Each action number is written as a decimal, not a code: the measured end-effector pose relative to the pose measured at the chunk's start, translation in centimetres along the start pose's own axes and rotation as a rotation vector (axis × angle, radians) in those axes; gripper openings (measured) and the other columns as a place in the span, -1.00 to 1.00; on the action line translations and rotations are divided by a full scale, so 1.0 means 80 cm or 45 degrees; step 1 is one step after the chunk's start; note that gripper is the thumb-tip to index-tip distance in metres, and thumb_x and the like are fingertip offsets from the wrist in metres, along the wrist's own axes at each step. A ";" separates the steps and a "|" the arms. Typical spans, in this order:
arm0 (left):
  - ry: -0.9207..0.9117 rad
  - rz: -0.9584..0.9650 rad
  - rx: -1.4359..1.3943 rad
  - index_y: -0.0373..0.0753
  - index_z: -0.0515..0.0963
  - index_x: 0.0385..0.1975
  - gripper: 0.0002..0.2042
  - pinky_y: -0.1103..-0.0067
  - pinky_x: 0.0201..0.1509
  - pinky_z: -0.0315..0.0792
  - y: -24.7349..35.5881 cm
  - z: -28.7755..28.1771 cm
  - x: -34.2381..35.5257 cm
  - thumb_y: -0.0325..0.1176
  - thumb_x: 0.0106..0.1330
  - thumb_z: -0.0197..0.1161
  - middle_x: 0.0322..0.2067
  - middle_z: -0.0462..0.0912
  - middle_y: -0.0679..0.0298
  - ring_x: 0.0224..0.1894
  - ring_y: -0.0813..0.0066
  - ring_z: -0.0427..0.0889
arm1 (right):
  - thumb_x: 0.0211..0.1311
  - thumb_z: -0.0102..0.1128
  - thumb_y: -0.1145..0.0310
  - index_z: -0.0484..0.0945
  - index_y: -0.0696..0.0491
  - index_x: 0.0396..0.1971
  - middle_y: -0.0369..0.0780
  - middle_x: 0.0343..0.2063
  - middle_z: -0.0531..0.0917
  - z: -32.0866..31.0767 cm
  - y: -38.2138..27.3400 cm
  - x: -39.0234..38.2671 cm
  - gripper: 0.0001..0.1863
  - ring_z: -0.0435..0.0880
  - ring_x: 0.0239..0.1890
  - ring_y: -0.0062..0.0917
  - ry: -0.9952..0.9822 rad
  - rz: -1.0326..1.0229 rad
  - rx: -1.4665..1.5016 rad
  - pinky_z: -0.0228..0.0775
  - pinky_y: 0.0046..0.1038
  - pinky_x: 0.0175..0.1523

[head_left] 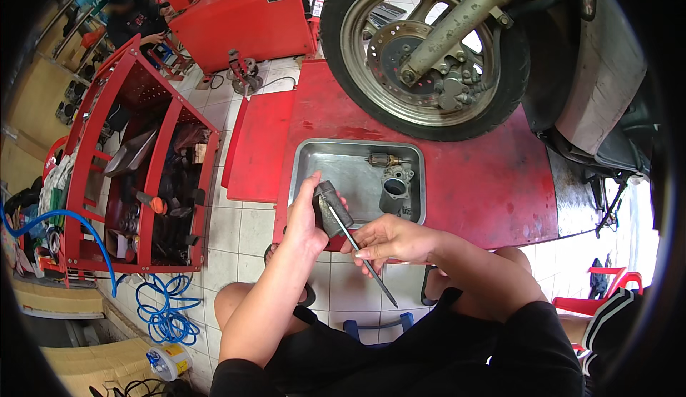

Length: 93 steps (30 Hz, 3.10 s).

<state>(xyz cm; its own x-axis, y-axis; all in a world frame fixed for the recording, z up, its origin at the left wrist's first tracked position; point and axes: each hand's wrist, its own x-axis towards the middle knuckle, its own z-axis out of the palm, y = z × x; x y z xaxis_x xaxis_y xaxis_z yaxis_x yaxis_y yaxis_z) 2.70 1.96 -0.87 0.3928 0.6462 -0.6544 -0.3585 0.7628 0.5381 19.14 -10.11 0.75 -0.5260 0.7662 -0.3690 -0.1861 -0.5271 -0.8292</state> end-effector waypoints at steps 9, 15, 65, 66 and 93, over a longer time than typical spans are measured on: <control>0.019 -0.012 0.025 -0.28 0.52 -0.27 -0.60 0.36 -0.31 0.61 -0.002 0.000 0.001 -0.03 0.25 0.38 -0.46 0.61 0.17 -0.42 0.30 0.66 | 0.46 0.10 0.41 0.45 0.24 0.17 -0.18 -0.19 0.62 0.001 -0.001 -0.001 -0.64 0.70 -0.16 -0.48 -0.009 0.053 0.091 0.62 -0.42 -0.07; -0.003 0.002 0.050 -0.28 0.51 -0.26 -0.61 0.37 -0.32 0.62 -0.005 -0.003 0.005 -0.05 0.25 0.41 -0.45 0.61 0.18 -0.43 0.30 0.66 | 0.46 0.06 0.48 0.31 0.23 0.25 -0.07 -0.10 0.63 -0.010 0.007 0.002 -0.58 0.72 -0.04 -0.36 -0.137 0.094 0.302 0.62 -0.35 0.07; -0.021 -0.012 0.022 -0.27 0.51 -0.34 -0.63 0.36 -0.35 0.61 0.001 -0.002 0.015 -0.06 0.25 0.39 -0.49 0.60 0.17 -0.46 0.30 0.65 | 0.27 0.39 0.37 0.49 0.23 0.12 -0.14 -0.28 0.72 -0.008 -0.002 0.008 -0.53 0.73 -0.21 -0.54 0.112 0.121 -0.303 0.55 -0.54 -0.24; -0.023 -0.007 0.013 -0.28 0.51 -0.35 -0.63 0.36 -0.35 0.60 0.000 -0.003 0.015 -0.06 0.25 0.39 -0.49 0.59 0.17 -0.46 0.30 0.65 | 0.27 0.38 0.38 0.49 0.23 0.13 -0.15 -0.28 0.72 -0.007 0.001 0.010 -0.52 0.72 -0.21 -0.54 0.127 0.095 -0.264 0.55 -0.54 -0.24; 0.118 0.118 0.111 -0.27 0.52 -0.33 -0.66 0.41 -0.37 0.56 0.001 0.001 0.023 -0.09 0.28 0.37 -0.48 0.58 0.22 -0.45 0.37 0.62 | 0.43 0.21 0.30 0.65 0.22 -0.21 -0.25 -0.38 0.71 -0.015 0.017 0.035 -0.75 0.66 -0.28 -0.64 0.405 -0.076 -0.120 0.51 -0.51 -0.14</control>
<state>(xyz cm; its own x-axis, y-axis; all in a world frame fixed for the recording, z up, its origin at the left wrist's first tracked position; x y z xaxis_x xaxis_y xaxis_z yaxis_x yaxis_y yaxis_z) 3.48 3.19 -1.95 0.2803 0.7122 -0.6435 -0.3136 0.7016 0.6399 18.40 -8.25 -1.93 -0.2282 0.8789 -0.4188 -0.1235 -0.4528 -0.8830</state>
